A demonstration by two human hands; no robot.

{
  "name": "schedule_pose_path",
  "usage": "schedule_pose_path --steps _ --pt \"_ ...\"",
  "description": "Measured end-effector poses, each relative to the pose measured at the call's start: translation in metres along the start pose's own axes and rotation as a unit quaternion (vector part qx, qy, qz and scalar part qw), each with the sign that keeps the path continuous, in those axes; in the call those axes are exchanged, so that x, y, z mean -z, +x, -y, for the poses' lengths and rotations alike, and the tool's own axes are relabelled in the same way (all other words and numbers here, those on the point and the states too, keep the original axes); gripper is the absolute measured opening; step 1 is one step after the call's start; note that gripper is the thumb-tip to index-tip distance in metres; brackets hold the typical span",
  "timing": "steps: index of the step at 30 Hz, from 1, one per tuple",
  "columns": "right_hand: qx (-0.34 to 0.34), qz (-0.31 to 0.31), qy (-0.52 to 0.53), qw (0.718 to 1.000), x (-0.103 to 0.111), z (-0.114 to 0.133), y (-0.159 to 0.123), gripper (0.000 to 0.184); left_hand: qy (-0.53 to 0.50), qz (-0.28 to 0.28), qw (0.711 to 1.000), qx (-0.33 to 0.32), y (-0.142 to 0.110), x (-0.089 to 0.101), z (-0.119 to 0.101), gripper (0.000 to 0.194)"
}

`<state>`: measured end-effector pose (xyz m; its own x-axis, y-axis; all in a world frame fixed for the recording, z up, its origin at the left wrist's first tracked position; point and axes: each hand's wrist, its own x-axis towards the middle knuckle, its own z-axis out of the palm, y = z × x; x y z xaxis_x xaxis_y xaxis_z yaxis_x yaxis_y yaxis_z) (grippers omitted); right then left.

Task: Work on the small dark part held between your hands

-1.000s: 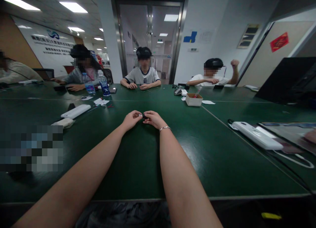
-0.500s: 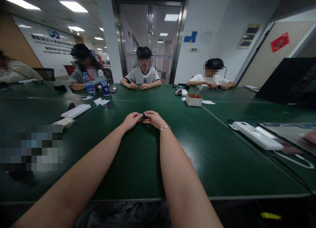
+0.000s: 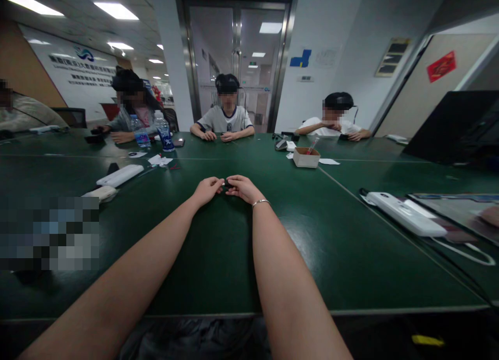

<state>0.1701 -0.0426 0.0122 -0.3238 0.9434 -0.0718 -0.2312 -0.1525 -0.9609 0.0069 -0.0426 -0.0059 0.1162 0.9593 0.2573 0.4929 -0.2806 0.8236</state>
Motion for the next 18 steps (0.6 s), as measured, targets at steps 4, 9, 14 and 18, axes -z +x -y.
schedule_pose_path --steps 4,9,14,18 --pt "0.001 -0.001 -0.001 1.000 0.0005 -0.0003 0.0004 0.010 -0.013 -0.027 0.999 -0.035 -0.0043 0.0007 -0.0066 0.026" --pt "0.001 -0.003 0.004 1.000 0.0018 -0.0016 0.0022 0.009 -0.034 -0.016 0.999 -0.037 -0.0067 0.0019 -0.0109 0.019" --pt "0.002 0.001 0.003 1.000 0.0023 -0.0017 0.0029 0.008 -0.027 -0.030 0.999 -0.005 -0.0042 0.0021 -0.0082 0.020" --pt "0.000 0.002 0.001 1.000 0.0018 -0.0008 0.0020 0.007 -0.009 -0.010 1.000 0.003 -0.0026 0.0025 -0.0052 0.028"
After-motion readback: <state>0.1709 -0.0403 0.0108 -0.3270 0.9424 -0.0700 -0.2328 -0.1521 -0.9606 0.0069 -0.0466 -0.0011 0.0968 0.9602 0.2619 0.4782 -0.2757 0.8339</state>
